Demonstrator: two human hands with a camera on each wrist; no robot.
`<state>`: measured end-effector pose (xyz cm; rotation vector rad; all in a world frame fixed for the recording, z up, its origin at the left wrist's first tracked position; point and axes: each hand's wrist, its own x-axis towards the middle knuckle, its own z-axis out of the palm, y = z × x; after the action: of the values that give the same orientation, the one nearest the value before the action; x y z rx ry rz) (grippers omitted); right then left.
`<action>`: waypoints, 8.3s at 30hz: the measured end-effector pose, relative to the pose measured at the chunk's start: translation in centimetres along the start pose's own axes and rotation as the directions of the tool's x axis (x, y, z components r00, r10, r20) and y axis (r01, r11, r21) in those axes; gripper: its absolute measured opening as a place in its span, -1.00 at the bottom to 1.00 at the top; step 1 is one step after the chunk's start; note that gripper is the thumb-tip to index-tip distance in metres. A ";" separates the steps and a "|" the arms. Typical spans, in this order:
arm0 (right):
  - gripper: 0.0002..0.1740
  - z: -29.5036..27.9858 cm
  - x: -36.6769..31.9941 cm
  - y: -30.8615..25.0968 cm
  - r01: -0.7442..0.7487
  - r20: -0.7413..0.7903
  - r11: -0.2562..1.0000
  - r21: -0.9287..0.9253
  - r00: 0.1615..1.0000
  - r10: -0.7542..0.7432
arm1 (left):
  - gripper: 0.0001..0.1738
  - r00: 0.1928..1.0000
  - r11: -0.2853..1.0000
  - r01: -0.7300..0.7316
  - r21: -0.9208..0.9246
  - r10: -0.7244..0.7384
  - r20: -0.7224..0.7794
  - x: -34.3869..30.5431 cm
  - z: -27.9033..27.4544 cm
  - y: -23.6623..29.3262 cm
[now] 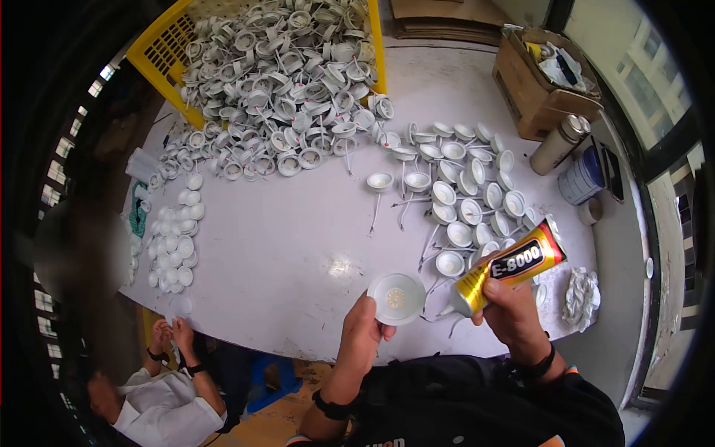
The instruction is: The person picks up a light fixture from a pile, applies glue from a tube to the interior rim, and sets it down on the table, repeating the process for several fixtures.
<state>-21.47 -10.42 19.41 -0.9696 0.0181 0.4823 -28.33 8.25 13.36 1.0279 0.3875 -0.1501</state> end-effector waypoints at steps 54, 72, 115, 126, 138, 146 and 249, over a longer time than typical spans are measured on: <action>-0.89 4.5 -0.9 -3.2 0.451 0.420 0.497 -0.741 0.889 -0.181 | -0.47 0.892 0.804 0.255 -0.537 0.018 0.451 -3.8 3.4 1.6; -0.71 4.8 -3.7 -5.8 0.164 0.239 0.555 -0.815 0.969 0.065 | -0.45 0.969 0.862 0.111 -0.494 0.018 0.247 -4.7 3.3 1.5; -0.82 -2.7 4.2 1.1 -0.008 -0.220 0.982 -0.187 0.975 -0.034 | -0.50 0.644 0.838 0.343 0.425 0.120 -0.756 11.9 -30.5 -2.3; -0.81 -6.0 7.9 0.5 -0.011 -0.290 0.991 -0.136 0.957 -0.029 | -0.68 0.901 0.722 -0.084 0.687 0.349 -0.257 25.0 -13.6 -4.2; -0.67 -6.8 7.0 -0.1 0.023 -0.268 0.991 -0.134 0.962 -0.059 | -0.56 0.867 0.564 0.282 0.776 0.196 -0.458 30.5 -7.0 -5.2; -0.62 -5.0 3.0 -1.2 0.136 -0.219 0.985 -0.109 0.963 -0.157 | -0.64 0.989 0.999 0.036 -0.011 -0.037 -0.142 11.4 -2.3 0.8; -0.77 7.2 -0.3 2.4 0.559 0.507 0.547 -0.623 0.821 -0.263 | -0.45 0.987 0.732 0.047 -0.680 0.070 0.144 -8.2 0.7 0.0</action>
<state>-24.17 -3.72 21.68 -1.6447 -0.8136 0.1848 -35.72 7.14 16.84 0.2752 0.2522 -0.0655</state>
